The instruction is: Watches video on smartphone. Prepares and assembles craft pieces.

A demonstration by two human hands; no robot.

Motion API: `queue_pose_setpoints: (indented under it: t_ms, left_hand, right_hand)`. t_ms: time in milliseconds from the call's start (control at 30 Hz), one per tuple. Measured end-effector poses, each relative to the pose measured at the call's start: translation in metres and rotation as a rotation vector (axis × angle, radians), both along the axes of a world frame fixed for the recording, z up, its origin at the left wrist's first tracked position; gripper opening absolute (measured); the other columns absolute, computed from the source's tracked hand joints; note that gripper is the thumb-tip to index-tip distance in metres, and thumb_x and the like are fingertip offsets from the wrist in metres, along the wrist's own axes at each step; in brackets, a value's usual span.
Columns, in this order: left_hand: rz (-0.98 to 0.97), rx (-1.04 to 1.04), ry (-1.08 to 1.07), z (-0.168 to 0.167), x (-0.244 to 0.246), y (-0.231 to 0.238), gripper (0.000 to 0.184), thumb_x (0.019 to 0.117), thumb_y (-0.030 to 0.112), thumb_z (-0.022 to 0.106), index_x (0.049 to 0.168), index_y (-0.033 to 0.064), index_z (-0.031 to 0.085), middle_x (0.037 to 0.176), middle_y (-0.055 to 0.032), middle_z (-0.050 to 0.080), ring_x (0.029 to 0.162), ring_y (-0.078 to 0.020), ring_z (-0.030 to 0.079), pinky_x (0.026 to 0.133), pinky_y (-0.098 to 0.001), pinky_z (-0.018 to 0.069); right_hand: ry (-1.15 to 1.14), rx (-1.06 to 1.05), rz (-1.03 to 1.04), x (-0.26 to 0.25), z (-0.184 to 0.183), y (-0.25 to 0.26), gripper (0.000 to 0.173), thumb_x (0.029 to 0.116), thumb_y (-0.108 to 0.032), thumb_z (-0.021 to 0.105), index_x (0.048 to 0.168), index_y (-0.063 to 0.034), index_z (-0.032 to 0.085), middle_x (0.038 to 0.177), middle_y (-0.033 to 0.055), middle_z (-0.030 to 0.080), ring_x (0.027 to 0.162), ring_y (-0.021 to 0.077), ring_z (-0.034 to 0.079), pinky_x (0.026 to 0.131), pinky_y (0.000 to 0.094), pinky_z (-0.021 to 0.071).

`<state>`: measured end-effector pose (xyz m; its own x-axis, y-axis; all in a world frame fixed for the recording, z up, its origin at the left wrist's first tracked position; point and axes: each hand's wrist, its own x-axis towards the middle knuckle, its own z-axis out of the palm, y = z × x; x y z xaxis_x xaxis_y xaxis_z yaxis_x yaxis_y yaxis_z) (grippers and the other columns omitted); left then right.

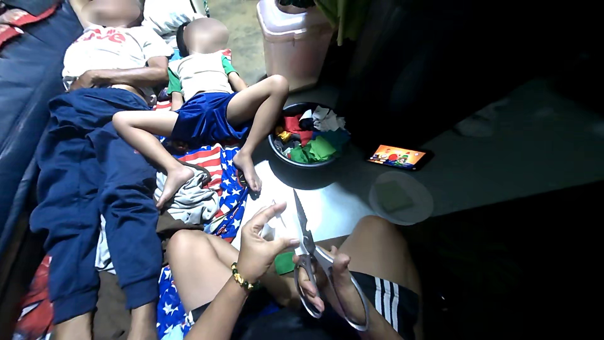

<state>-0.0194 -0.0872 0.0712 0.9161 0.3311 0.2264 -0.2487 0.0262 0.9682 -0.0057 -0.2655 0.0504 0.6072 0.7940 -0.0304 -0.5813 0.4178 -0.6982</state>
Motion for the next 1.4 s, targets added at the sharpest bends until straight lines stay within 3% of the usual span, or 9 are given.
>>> queue_pose_setpoints:
  t_ms: [300, 400, 533, 733, 867, 1067, 1400]
  left_hand:
    - [-0.018, 0.005, -0.013, -0.003, -0.001, 0.0, 0.058, 0.0691, -0.001, 0.086, 0.123, -0.0098, 0.067, 0.125, -0.0065, 0.071, 0.119, -0.0042, 0.063, 0.105, -0.0221, 0.0502]
    - [-0.024, 0.016, -0.024, -0.002, 0.0, 0.0, 0.057, 0.0692, -0.002, 0.086, 0.122, -0.01, 0.067, 0.125, -0.0069, 0.071, 0.119, -0.0043, 0.064, 0.105, -0.022, 0.0507]
    - [-0.027, 0.023, -0.028, -0.002, 0.001, 0.0, 0.057, 0.0687, -0.003, 0.086, 0.122, -0.0103, 0.067, 0.124, -0.0069, 0.071, 0.118, -0.0045, 0.064, 0.105, -0.0217, 0.0511]
    - [-0.045, 0.055, -0.045, -0.005, 0.001, 0.003, 0.055, 0.0698, -0.001, 0.086, 0.122, -0.0097, 0.068, 0.123, -0.006, 0.072, 0.118, -0.0038, 0.063, 0.105, -0.0216, 0.0504]
    - [-0.055, 0.049, -0.032, -0.005, 0.002, 0.003, 0.056, 0.0691, -0.002, 0.086, 0.121, -0.0103, 0.068, 0.124, -0.0068, 0.071, 0.119, -0.0036, 0.063, 0.104, -0.0209, 0.0506]
    - [-0.077, 0.059, -0.039, -0.005, 0.002, 0.003, 0.056, 0.0695, -0.002, 0.085, 0.122, -0.0103, 0.068, 0.124, -0.0069, 0.072, 0.119, -0.004, 0.063, 0.105, -0.0214, 0.0506]
    - [-0.163, 0.122, 0.02, -0.001, 0.002, 0.01, 0.051, 0.071, -0.002, 0.084, 0.119, -0.01, 0.069, 0.123, -0.0092, 0.072, 0.118, -0.0033, 0.064, 0.103, -0.0196, 0.0511]
  right_hand:
    - [0.014, -0.041, -0.015, 0.003, 0.004, 0.003, 0.079, 0.076, -0.086, 0.055, 0.106, -0.0139, 0.062, 0.062, -0.0077, 0.058, 0.047, 0.0027, 0.058, 0.042, 0.0187, 0.0495]
    - [0.063, -0.099, -0.03, 0.002, 0.006, 0.003, 0.077, 0.0726, -0.086, 0.059, 0.1, -0.014, 0.062, 0.056, -0.0085, 0.053, 0.04, 0.0021, 0.052, 0.037, 0.0184, 0.046]
    - [0.078, -0.136, -0.065, 0.003, 0.007, 0.003, 0.071, 0.0747, -0.081, 0.065, 0.097, -0.013, 0.064, 0.053, -0.0085, 0.051, 0.038, 0.0014, 0.05, 0.036, 0.0177, 0.0442]
    - [-0.097, 0.07, 0.061, 0.007, -0.011, -0.003, 0.081, 0.0803, -0.087, 0.052, 0.116, -0.015, 0.061, 0.077, -0.0052, 0.064, 0.064, 0.0063, 0.065, 0.06, 0.0225, 0.0563]
    - [-0.023, 0.059, -0.013, 0.005, -0.004, -0.002, 0.08, 0.0783, -0.087, 0.053, 0.109, -0.0147, 0.067, 0.066, -0.0074, 0.062, 0.051, 0.0031, 0.061, 0.046, 0.0193, 0.0518]
    - [0.052, -0.13, -0.058, 0.003, 0.004, -0.002, 0.076, 0.0741, -0.086, 0.057, 0.097, -0.014, 0.064, 0.055, -0.0097, 0.051, 0.039, 0.0001, 0.05, 0.036, 0.0165, 0.0435]
    - [0.004, -0.076, -0.033, 0.013, 0.002, -0.006, 0.075, 0.074, -0.088, 0.056, 0.096, -0.0159, 0.06, 0.06, -0.0068, 0.055, 0.044, 0.004, 0.056, 0.041, 0.0194, 0.049]
